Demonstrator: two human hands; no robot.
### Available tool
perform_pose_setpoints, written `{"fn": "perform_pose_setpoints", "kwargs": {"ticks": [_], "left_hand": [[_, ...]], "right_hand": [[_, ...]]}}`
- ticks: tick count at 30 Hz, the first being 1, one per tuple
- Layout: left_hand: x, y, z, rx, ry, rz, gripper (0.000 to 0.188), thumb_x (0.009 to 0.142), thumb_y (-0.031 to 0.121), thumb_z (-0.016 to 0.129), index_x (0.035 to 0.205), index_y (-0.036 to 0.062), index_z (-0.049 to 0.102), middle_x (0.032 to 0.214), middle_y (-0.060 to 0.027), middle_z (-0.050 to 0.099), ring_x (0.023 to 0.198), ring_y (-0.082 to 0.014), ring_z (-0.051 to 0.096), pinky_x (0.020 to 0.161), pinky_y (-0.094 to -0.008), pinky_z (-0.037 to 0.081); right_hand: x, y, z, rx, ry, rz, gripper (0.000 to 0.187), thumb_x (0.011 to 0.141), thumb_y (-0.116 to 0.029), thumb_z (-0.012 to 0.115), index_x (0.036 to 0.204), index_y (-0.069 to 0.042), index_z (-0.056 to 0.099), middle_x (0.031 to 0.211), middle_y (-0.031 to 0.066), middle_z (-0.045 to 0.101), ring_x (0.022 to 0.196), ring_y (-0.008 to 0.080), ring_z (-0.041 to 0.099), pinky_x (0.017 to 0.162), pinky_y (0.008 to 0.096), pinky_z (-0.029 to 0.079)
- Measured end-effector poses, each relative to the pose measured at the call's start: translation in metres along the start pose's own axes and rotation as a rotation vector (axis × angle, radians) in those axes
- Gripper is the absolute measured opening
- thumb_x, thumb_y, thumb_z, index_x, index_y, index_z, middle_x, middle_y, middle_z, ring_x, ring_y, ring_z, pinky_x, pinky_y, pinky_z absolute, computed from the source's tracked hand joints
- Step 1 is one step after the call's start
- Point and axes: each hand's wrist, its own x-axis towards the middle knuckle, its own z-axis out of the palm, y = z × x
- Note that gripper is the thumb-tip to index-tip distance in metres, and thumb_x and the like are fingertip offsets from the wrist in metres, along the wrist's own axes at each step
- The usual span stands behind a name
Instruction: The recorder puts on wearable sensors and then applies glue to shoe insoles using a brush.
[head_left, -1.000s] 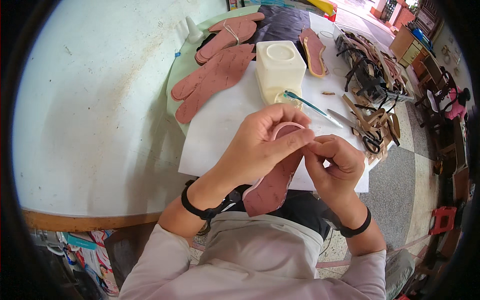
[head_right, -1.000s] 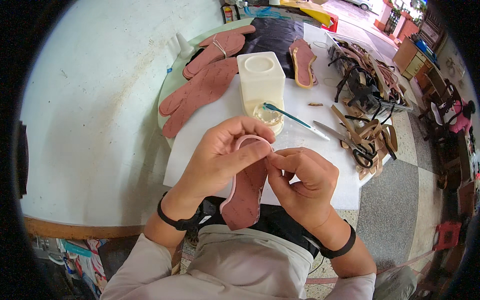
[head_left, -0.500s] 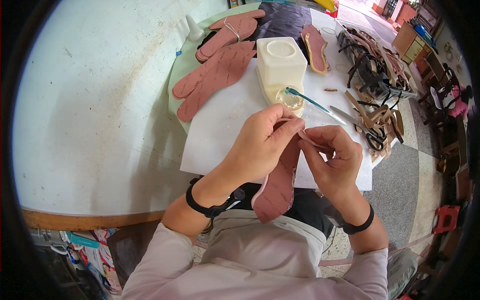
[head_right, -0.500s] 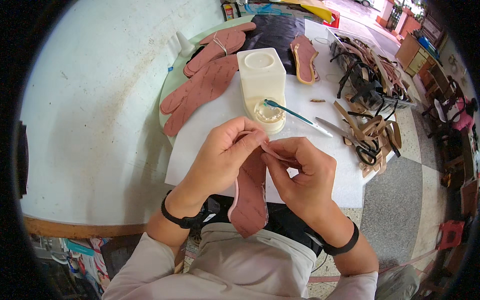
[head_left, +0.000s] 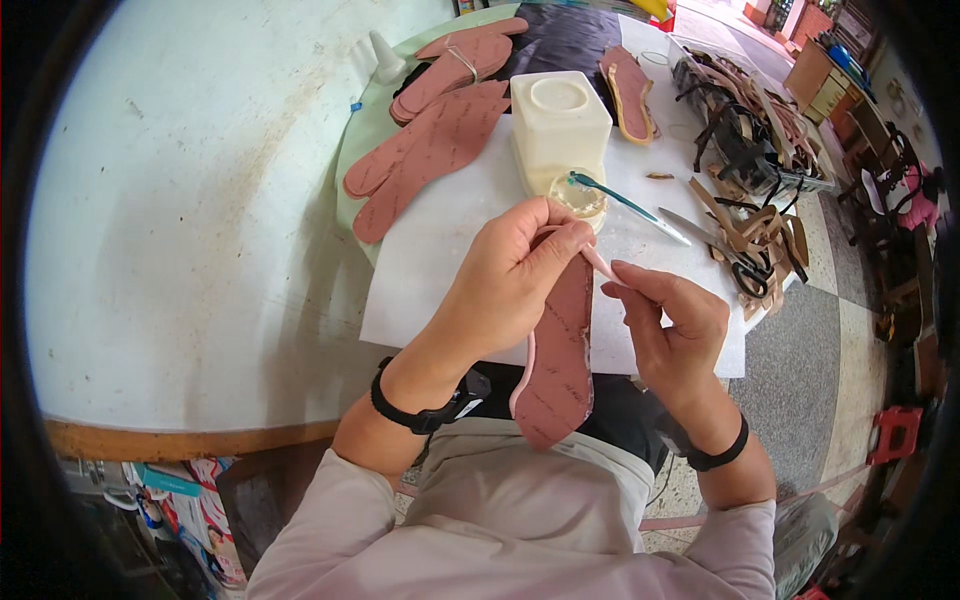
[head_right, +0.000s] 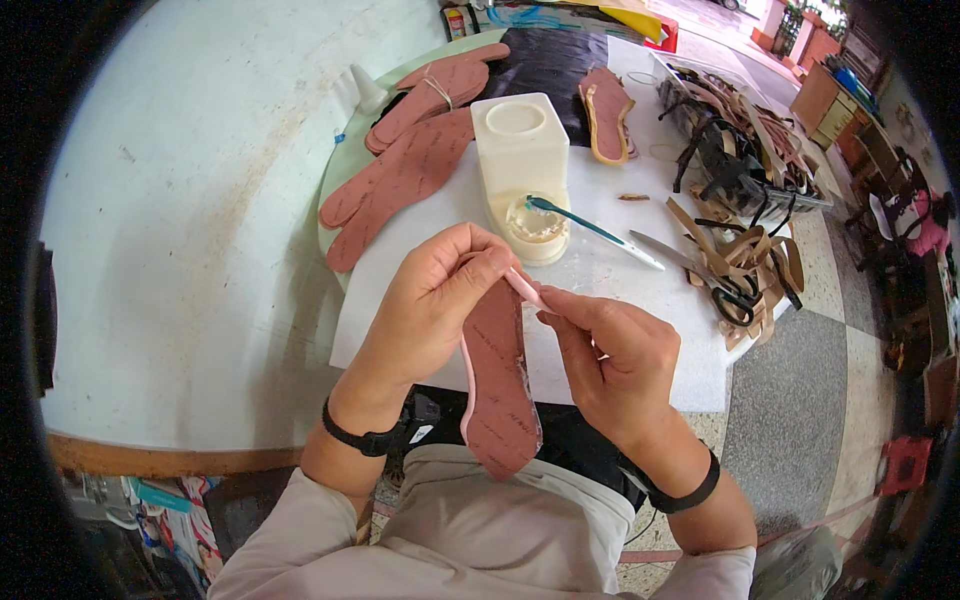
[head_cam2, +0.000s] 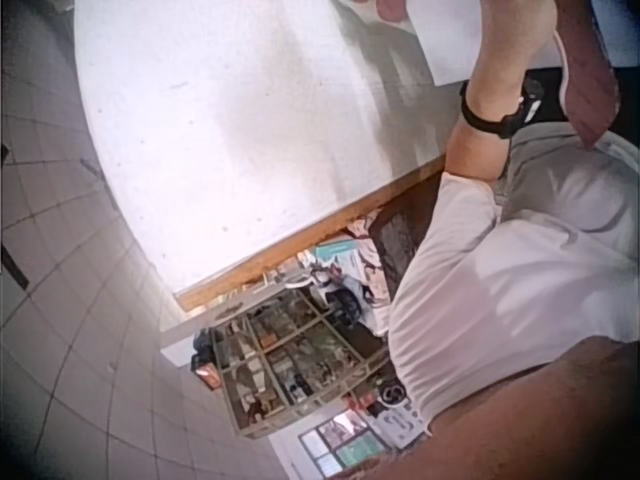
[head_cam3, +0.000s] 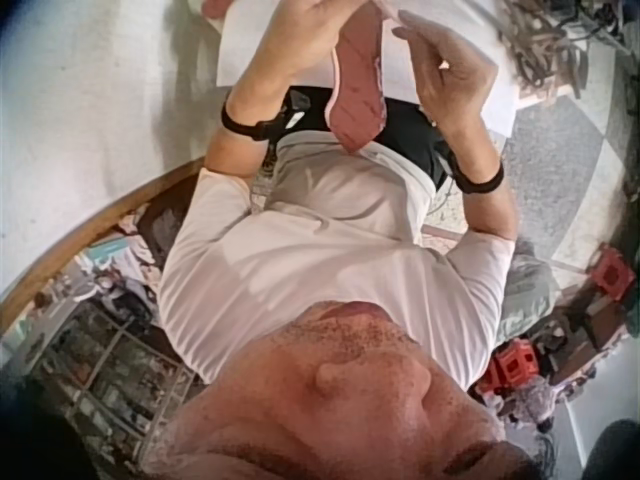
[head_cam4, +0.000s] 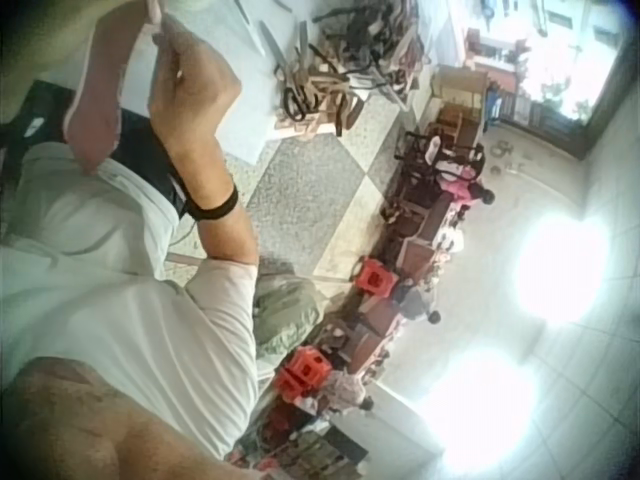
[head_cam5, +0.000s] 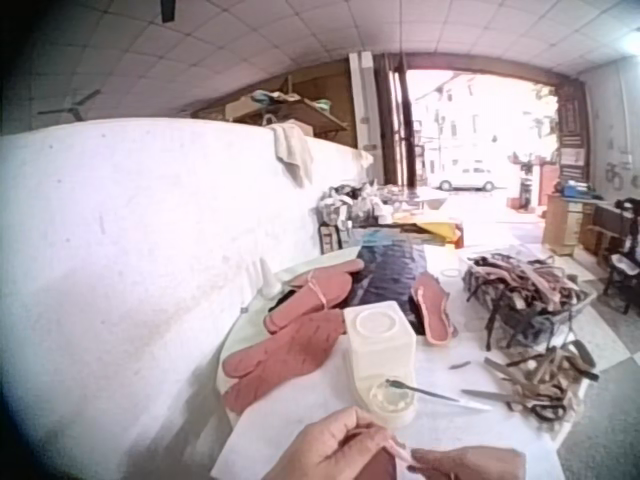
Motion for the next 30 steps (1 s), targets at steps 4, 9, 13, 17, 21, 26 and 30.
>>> {"fn": "perform_pose_setpoints", "kwargs": {"ticks": [4, 9, 13, 17, 21, 26, 30], "left_hand": [[0.0, -0.008, 0.001, -0.034, 0.023, -0.001, 0.021, 0.113, 0.016, 0.055, 0.107, -0.0024, 0.063, 0.099, -0.0111, 0.074, 0.096, -0.0151, 0.071, 0.092, -0.0293, 0.055], [-0.001, -0.009, 0.003, -0.072, 0.064, -0.037, 0.023, 0.113, 0.018, 0.054, 0.107, -0.0026, 0.063, 0.1, -0.0124, 0.075, 0.096, -0.0167, 0.072, 0.09, -0.0307, 0.057], [-0.001, -0.011, 0.004, -0.064, 0.074, -0.023, 0.023, 0.113, 0.019, 0.055, 0.107, -0.0025, 0.063, 0.1, -0.0125, 0.074, 0.095, -0.0166, 0.072, 0.089, -0.0306, 0.057], [-0.001, -0.014, 0.003, -0.117, 0.087, -0.04, 0.023, 0.112, 0.019, 0.056, 0.107, -0.0027, 0.063, 0.099, -0.0125, 0.074, 0.094, -0.0166, 0.072, 0.088, -0.0304, 0.058], [0.0, -0.014, 0.002, -0.131, 0.097, -0.029, 0.022, 0.112, 0.018, 0.056, 0.107, -0.0029, 0.063, 0.099, -0.0126, 0.073, 0.095, -0.0182, 0.073, 0.088, -0.0313, 0.059], [-0.001, -0.016, 0.001, -0.177, 0.109, -0.038, 0.02, 0.111, 0.016, 0.057, 0.107, -0.0029, 0.062, 0.1, -0.0122, 0.072, 0.097, -0.0201, 0.074, 0.088, -0.0328, 0.06], [-0.002, -0.014, 0.001, -0.212, 0.124, -0.058, 0.019, 0.111, 0.015, 0.057, 0.107, -0.0026, 0.062, 0.1, -0.0119, 0.072, 0.096, -0.0204, 0.074, 0.087, -0.0333, 0.061]], "right_hand": [[-0.002, 0.002, 0.002, -0.132, 0.001, -0.144, 0.022, 0.09, 0.011, 0.072, 0.108, 0.0, 0.078, 0.088, 0.0112, 0.078, 0.07, 0.0175, 0.074, 0.063, 0.0267, 0.057], [-0.001, 0.002, 0.003, -0.149, -0.014, -0.186, 0.024, 0.083, 0.01, 0.076, 0.104, -0.001, 0.078, 0.089, 0.0142, 0.078, 0.073, 0.027, 0.075, 0.064, 0.033, 0.059], [-0.001, 0.002, 0.001, -0.149, -0.067, -0.194, 0.024, 0.082, 0.01, 0.076, 0.103, 0.0, 0.078, 0.092, 0.0144, 0.079, 0.079, 0.0282, 0.078, 0.069, 0.0349, 0.062], [0.0, 0.002, 0.0, -0.172, -0.108, -0.229, 0.027, 0.081, 0.011, 0.076, 0.105, 0.0, 0.078, 0.094, 0.0148, 0.079, 0.082, 0.0299, 0.078, 0.071, 0.0358, 0.063], [-0.002, 0.003, 0.0, -0.208, -0.162, -0.23, 0.033, 0.08, 0.011, 0.073, 0.111, 0.0, 0.077, 0.097, 0.0159, 0.079, 0.083, 0.0312, 0.078, 0.072, 0.0371, 0.064], [-0.004, 0.001, 0.0, -0.232, -0.195, -0.217, 0.037, 0.081, 0.01, 0.071, 0.115, -0.001, 0.077, 0.099, 0.0167, 0.079, 0.084, 0.0317, 0.078, 0.072, 0.0382, 0.064], [-0.005, 0.001, 0.002, -0.223, -0.207, -0.204, 0.039, 0.081, 0.01, 0.071, 0.118, -0.001, 0.077, 0.1, 0.0173, 0.079, 0.084, 0.0325, 0.078, 0.073, 0.0386, 0.064]]}}
